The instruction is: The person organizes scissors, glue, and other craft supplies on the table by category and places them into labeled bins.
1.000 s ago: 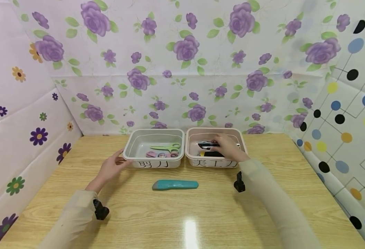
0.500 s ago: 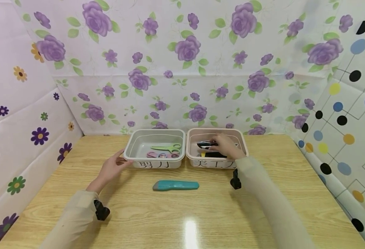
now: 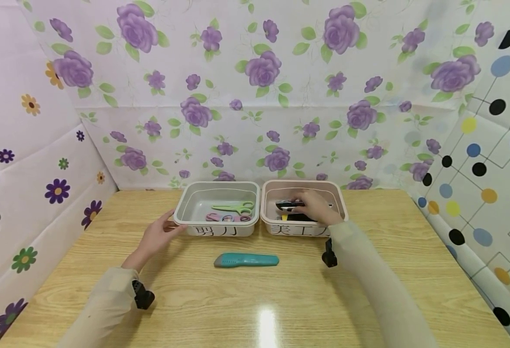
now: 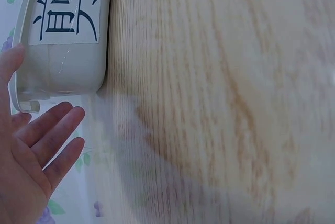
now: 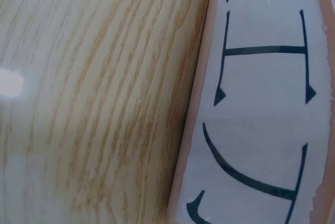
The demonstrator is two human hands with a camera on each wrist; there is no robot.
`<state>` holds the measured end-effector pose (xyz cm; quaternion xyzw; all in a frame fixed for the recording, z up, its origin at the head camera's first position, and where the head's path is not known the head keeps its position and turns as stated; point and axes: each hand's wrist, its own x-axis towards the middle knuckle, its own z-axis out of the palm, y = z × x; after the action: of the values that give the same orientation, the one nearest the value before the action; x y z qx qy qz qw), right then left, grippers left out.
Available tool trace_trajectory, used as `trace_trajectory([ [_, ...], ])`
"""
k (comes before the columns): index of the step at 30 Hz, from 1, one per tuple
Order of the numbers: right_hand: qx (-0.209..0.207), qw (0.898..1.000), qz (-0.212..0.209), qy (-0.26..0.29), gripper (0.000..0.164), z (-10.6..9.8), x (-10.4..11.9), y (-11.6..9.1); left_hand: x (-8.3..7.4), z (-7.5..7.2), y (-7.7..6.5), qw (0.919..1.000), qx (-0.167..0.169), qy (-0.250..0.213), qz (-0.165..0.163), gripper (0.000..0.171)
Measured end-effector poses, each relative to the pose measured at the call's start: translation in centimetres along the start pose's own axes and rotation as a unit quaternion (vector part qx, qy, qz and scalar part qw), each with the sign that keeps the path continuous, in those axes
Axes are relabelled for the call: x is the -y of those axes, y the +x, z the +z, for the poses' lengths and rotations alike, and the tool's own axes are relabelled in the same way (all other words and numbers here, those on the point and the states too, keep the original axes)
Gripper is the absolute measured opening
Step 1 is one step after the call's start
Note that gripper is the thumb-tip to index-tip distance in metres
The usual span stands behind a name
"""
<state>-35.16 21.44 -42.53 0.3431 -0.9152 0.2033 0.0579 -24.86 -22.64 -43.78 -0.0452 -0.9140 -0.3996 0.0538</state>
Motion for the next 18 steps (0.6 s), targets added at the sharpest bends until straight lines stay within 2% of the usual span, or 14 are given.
trace_trajectory([
  [6,0.03,0.999,0.022,-0.008,0.019,-0.01,0.0,0.11,-0.06,-0.02,-0.02,1.0,0.0,0.0,0.004,0.077],
  [10,0.046,0.999,0.02,-0.007,0.017,0.09,-0.24,0.15,-0.03,-0.03,-0.03,1.0,0.0,0.004,0.006,0.077],
  [15,0.051,0.999,0.01,0.0,0.02,0.02,-0.21,-0.02,0.02,0.01,-0.03,1.0,0.001,0.002,0.003,0.078],
  [18,0.036,0.999,0.015,0.018,0.024,-0.41,0.06,-0.13,0.05,0.03,0.0,1.0,0.001,0.002,0.002,0.078],
])
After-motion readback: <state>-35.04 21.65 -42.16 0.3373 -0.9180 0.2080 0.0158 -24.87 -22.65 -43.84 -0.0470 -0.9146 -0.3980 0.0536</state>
